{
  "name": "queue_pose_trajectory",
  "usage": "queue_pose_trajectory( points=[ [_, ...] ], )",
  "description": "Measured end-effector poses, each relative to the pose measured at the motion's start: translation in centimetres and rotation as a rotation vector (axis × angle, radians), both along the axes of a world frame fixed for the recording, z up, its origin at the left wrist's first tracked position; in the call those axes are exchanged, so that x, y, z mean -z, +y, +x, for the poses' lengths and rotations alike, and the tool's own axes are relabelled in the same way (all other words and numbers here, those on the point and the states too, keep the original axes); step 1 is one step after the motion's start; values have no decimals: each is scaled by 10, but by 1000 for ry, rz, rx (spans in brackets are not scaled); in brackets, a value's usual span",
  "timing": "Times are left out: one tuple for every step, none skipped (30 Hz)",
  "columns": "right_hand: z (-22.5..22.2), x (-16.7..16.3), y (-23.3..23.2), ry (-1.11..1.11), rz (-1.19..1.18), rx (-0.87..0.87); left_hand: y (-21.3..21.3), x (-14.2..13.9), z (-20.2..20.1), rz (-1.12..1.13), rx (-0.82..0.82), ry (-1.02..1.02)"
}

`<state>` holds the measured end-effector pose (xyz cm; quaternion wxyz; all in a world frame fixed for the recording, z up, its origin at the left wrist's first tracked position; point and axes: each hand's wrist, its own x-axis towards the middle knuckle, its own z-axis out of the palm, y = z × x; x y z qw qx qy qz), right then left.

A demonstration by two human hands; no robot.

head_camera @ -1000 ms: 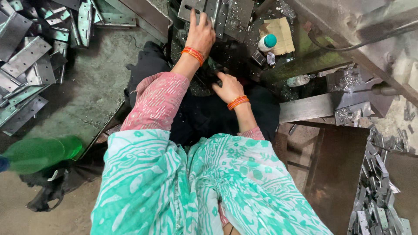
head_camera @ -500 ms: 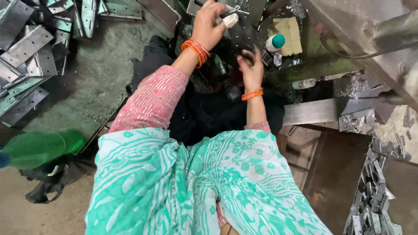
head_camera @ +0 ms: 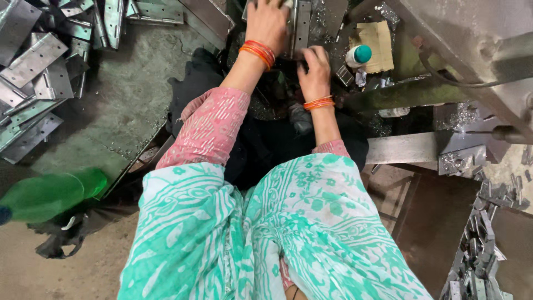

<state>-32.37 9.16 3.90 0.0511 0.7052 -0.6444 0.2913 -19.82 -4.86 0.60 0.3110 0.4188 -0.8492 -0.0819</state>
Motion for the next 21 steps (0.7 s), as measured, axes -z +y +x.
queue_pose_trajectory(
  points=[
    [5, 0, -2, -68, 36, -35, 5, 0, -1, 6, 59, -37],
    [7, 0, -2, -134, 74, -69, 9, -1, -1, 29, 63, -99],
    [9, -3, -1, -202, 110, -103, 13, -1, -1, 51, 67, -162],
    [10, -7, 3, -218, 152, -66, 16, 0, -1, 71, 75, -222],
    [10, -12, 9, -230, 191, -29, 18, 0, 0, 39, 80, -252],
    [9, -16, 16, -241, 230, 6, 18, 1, 1, 6, 84, -280],
    [8, -20, 24, -281, 318, 16, 17, 2, 2, -23, 89, -308],
    [7, -23, 33, -321, 410, 29, 16, 3, 2, 14, 103, -326],
    [7, -23, 42, -364, 501, 43, 14, 4, 1, 51, 119, -346],
    [8, -20, 49, -267, 487, -11, 12, 5, 0, 83, 133, -366],
    [10, -15, 56, -169, 472, -64, 10, 5, -2, 69, 127, -326],
    [12, -8, 63, -72, 456, -118, 9, 5, -4, 57, 120, -285],
    [15, 0, 69, -45, 493, -65, 7, 5, -6, 44, 111, -245],
    [20, 9, 74, -19, 530, -16, 6, 5, -8, 20, 98, -253],
    [25, 19, 80, 9, 569, 30, 6, 4, -10, -1, 81, -261],
    [31, 28, 86, -14, 609, 81, 5, 4, -11, -23, 63, -269],
    [38, 38, 93, -38, 649, 134, 4, 4, -11, -12, 68, -238],
    [45, 46, 100, -60, 691, 188, 3, 4, -12, 0, 73, -206],
    [52, 55, 106, -78, 683, 220, 2, 3, -13, 10, 79, -173],
    [60, 62, 112, -96, 676, 252, 1, 3, -14, 12, 83, -187],
    [63, 67, 116, -114, 669, 285, 0, 3, -15, 16, 88, -201]
  ],
)
